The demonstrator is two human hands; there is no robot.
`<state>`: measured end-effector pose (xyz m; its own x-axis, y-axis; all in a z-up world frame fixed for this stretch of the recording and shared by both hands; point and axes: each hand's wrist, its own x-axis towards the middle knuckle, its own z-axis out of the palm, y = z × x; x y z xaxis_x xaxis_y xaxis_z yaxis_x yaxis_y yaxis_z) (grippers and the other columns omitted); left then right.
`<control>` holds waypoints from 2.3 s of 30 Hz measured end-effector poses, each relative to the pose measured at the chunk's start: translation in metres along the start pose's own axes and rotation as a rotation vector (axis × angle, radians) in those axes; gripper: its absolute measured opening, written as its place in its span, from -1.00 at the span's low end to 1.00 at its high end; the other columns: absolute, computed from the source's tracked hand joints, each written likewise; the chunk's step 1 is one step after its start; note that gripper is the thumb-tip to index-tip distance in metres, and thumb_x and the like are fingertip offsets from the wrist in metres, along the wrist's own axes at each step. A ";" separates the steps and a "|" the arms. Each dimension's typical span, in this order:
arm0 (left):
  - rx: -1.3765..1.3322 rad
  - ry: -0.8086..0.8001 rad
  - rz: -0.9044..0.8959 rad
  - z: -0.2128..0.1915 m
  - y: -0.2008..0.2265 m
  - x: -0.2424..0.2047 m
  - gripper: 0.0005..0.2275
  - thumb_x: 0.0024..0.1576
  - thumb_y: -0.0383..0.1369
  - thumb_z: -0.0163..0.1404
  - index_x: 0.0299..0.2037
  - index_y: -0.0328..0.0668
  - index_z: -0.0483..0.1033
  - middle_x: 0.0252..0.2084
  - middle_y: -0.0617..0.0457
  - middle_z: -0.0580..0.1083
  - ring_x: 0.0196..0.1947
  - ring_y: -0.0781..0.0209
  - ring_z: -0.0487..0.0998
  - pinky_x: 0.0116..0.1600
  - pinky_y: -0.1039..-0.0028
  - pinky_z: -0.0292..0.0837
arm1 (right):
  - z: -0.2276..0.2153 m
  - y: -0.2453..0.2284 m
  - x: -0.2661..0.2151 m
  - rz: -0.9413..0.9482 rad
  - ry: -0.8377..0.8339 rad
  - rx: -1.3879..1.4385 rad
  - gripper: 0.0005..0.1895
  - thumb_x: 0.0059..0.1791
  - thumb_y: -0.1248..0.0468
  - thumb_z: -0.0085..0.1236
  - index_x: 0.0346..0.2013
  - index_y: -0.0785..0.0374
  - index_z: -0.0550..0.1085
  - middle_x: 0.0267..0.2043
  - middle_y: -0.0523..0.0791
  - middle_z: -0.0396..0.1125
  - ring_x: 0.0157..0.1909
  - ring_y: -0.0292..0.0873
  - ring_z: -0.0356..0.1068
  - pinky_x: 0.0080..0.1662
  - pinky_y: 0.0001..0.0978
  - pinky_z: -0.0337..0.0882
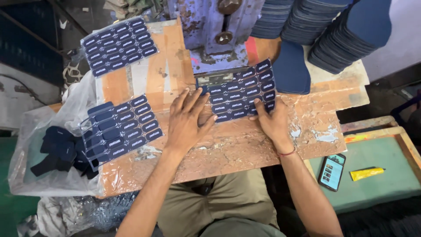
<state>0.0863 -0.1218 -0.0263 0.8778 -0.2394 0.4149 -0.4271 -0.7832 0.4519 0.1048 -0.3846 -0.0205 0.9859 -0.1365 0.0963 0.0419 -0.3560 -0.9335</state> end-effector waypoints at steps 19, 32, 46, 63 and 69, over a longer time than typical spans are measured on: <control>0.039 -0.006 -0.005 -0.013 0.000 -0.003 -0.44 0.16 -0.02 0.09 0.32 -0.10 0.42 0.41 -0.06 0.33 0.44 -0.23 0.17 0.45 0.00 0.04 | -0.009 -0.009 -0.004 -0.023 -0.062 -0.038 -0.80 0.09 0.32 0.13 -0.19 0.48 0.45 -0.41 -0.03 0.52 -0.48 -0.22 0.56 -0.47 -0.45 0.48; 0.192 -0.107 -0.973 -0.170 -0.097 -0.155 -0.34 -0.11 0.08 0.33 0.05 -0.28 0.54 -0.19 -0.20 0.63 -0.19 -0.05 0.68 -0.01 0.22 0.53 | -0.063 -0.013 -0.102 0.052 -0.133 -0.191 -0.52 0.02 0.35 0.20 0.25 0.36 0.44 -0.35 -0.11 0.52 -0.45 -0.33 0.43 -0.40 -0.49 0.41; -0.144 0.306 -0.333 -0.085 0.040 -0.056 -0.21 0.05 -0.20 0.26 0.39 -0.53 0.13 0.30 -0.53 0.28 0.32 -0.23 0.24 0.30 0.05 0.18 | 0.002 -0.049 -0.053 -0.134 -0.441 -0.262 -0.77 -0.04 0.34 0.26 -0.09 0.22 0.64 -0.13 -0.07 0.53 -0.08 0.03 0.45 -0.05 -0.06 0.45; -0.106 -0.244 -0.040 -0.043 0.054 -0.011 -0.65 0.14 -0.10 0.09 0.02 -0.10 0.63 0.08 0.02 0.48 0.04 -0.04 0.38 0.04 0.10 0.23 | -0.099 -0.024 -0.124 0.015 -0.362 -0.036 -0.87 -0.03 0.37 0.27 -0.21 0.31 0.64 -0.29 -0.11 0.58 -0.31 -0.26 0.53 -0.27 -0.41 0.54; -0.088 -0.063 -0.034 -0.045 0.014 -0.058 -0.74 0.07 -0.34 0.14 -0.02 -0.08 0.59 0.17 0.11 0.51 0.05 -0.05 0.45 0.20 0.15 0.29 | -0.107 0.003 -0.067 -0.040 -0.005 -0.161 -0.57 0.02 0.37 0.22 0.15 0.45 0.38 -0.17 -0.12 0.48 -0.20 -0.43 0.43 -0.26 -0.61 0.42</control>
<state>0.0199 -0.0932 -0.0085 0.9030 -0.2514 0.3486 -0.4116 -0.7390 0.5334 0.0221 -0.4752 0.0069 0.9848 -0.1149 0.1299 0.0547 -0.5047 -0.8616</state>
